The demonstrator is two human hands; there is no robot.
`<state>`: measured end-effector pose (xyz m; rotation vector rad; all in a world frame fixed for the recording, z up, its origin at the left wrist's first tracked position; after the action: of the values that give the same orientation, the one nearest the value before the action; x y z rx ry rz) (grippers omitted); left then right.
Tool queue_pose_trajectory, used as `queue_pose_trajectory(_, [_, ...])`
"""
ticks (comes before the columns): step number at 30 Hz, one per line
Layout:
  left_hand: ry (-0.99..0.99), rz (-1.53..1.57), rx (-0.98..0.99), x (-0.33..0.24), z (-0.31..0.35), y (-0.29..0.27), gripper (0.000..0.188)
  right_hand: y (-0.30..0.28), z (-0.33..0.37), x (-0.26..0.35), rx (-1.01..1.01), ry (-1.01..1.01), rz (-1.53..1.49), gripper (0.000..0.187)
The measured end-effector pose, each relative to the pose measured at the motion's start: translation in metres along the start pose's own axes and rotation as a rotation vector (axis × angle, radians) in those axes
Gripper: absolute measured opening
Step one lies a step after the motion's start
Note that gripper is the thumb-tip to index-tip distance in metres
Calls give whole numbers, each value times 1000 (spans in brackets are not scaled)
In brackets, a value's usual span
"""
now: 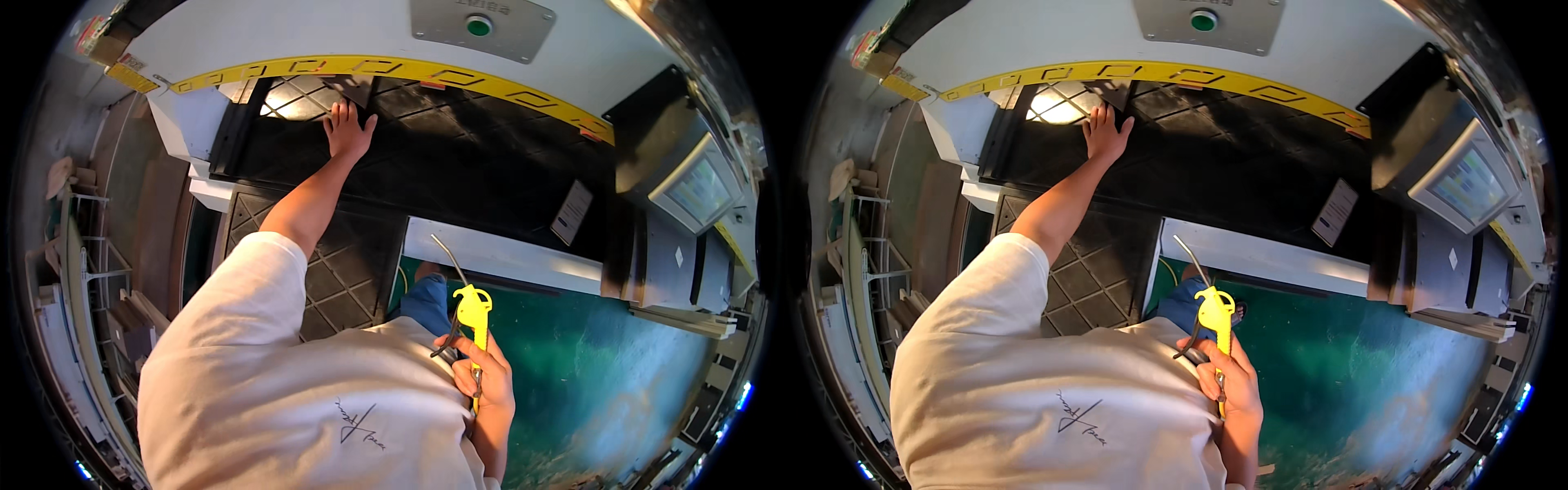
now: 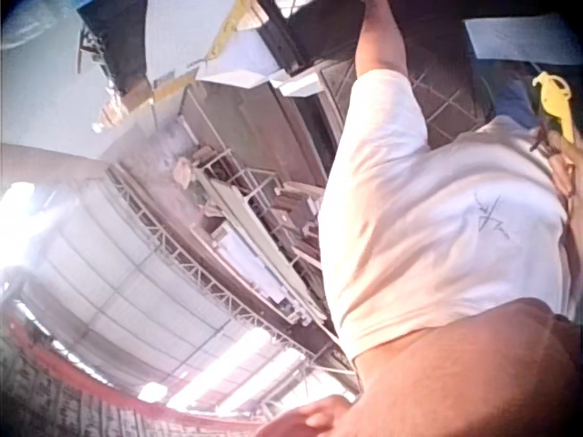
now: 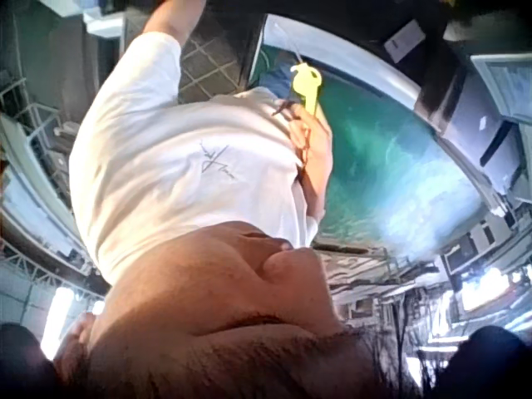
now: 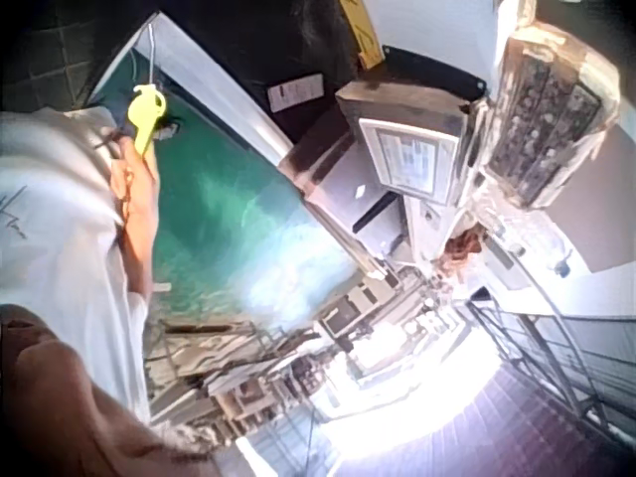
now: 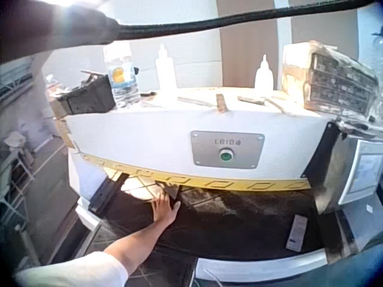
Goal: The person cleans the surface of a large industrial machine using a yellow air blower and a white cloth. They repeatedly wipe the machine's black textured surface and blow away dust or debris, moving between different sections of the equipment.
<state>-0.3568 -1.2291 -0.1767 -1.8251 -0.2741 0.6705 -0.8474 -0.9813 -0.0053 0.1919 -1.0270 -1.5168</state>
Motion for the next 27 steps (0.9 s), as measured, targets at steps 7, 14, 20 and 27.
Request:
queue_pose_trajectory(7, [286,-1,136,-69,98,-22,70,-61,25,-4,-230,-118,362,35])
queue_pose_trajectory(14, [315,98,91,-93,165,-41,71,-90,37,-10,-218,-63,508,30])
queue_pose_trajectory(20, [295,82,145,-97,161,-38,70,-107,32,-17,-136,-83,574,33])
queue_pose_trajectory(27, [296,58,130,-92,163,-37,68,-103,26,-15,-131,-158,79,46])
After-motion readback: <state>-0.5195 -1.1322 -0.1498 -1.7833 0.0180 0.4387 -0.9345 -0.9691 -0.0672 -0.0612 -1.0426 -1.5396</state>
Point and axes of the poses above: each hand's wrist, its own z-axis away from the middle knuckle, its own y-axis out of the palm, x = y × z, the point moved 8 cm from there along -z, towards the middle knuckle, and after that the axes turned 6 degrees about z, right-handed, at the moved point
